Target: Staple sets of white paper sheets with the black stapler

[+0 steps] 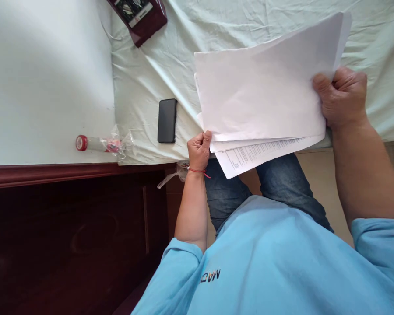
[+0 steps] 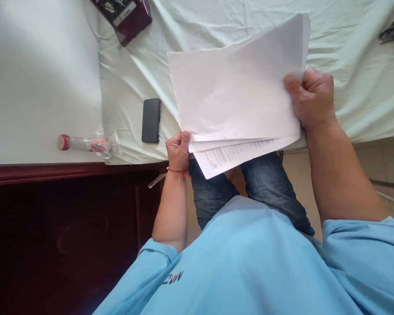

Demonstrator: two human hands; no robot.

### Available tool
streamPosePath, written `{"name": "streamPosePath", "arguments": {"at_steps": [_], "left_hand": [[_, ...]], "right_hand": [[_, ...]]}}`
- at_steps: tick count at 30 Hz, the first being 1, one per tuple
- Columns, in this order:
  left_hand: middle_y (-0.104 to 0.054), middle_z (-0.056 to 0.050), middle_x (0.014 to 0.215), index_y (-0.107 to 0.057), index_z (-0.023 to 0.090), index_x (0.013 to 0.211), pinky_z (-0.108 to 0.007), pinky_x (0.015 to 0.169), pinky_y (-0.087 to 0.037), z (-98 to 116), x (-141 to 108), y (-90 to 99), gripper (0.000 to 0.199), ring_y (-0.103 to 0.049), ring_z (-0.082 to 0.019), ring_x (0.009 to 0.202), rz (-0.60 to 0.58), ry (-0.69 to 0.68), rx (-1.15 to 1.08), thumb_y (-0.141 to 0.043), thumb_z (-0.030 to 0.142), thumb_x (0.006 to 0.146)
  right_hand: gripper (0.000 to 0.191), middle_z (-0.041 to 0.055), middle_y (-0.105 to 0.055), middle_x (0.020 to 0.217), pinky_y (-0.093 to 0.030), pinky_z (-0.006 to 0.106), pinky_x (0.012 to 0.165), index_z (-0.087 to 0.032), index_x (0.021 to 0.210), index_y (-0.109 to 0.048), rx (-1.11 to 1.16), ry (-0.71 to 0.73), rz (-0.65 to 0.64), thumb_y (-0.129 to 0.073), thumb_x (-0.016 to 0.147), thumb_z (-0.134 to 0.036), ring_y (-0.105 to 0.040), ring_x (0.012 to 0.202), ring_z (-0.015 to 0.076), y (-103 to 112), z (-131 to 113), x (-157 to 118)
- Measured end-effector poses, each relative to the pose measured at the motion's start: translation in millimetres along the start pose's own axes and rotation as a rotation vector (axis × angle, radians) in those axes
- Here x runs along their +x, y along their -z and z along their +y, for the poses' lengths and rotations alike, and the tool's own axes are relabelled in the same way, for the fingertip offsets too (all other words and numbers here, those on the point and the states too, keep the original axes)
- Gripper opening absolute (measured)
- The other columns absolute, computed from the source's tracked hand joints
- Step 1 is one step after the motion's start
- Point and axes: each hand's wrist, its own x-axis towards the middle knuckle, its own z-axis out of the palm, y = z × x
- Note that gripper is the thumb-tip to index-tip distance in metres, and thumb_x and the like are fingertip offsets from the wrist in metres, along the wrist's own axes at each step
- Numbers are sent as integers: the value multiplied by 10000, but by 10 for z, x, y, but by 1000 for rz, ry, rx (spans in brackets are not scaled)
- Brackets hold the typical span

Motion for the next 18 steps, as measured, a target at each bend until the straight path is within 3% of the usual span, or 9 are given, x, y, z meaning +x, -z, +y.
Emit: {"name": "streamPosePath", "arguments": {"at_steps": [4, 6, 12, 18], "left_hand": [[-589, 45, 645, -685, 197, 764, -238, 545, -373, -29, -13, 23, 496, -484, -77, 566, -149, 47, -111, -933, 627, 755], [-665, 27, 715, -724, 197, 826, -240, 595, -430, -48, -13, 30, 482, -556, -88, 621, -165, 51, -121, -975, 592, 710], [-529, 39, 545, -591, 192, 612, -257, 524, -326, -60, -16, 24, 573, -428, -71, 516, -87, 13, 20, -790, 634, 917], [-441, 56, 506, -500, 207, 607, -261, 468, -282, -23, -15, -20, 630, -383, -73, 468, -29, 41, -34, -738, 692, 931]], "right_hand": [[516, 45, -736, 877, -593, 467, 875, -167, 913, -794, 65, 85, 27, -889, 796, -661, -680, 789, 178, -8, 54, 32], [495, 40, -748, 871, -598, 456, 864, -172, 912, -807, 96, 102, 38, -905, 786, -641, -682, 774, 172, -16, 64, 42], [481, 19, -753, 836, -590, 409, 792, -183, 917, -829, 128, 103, 32, -921, 769, -632, -656, 717, 138, -29, 39, 51], [516, 32, -755, 864, -609, 464, 869, -171, 913, -813, 70, 71, 31, -894, 777, -663, -694, 776, 171, 0, 72, 56]]}}
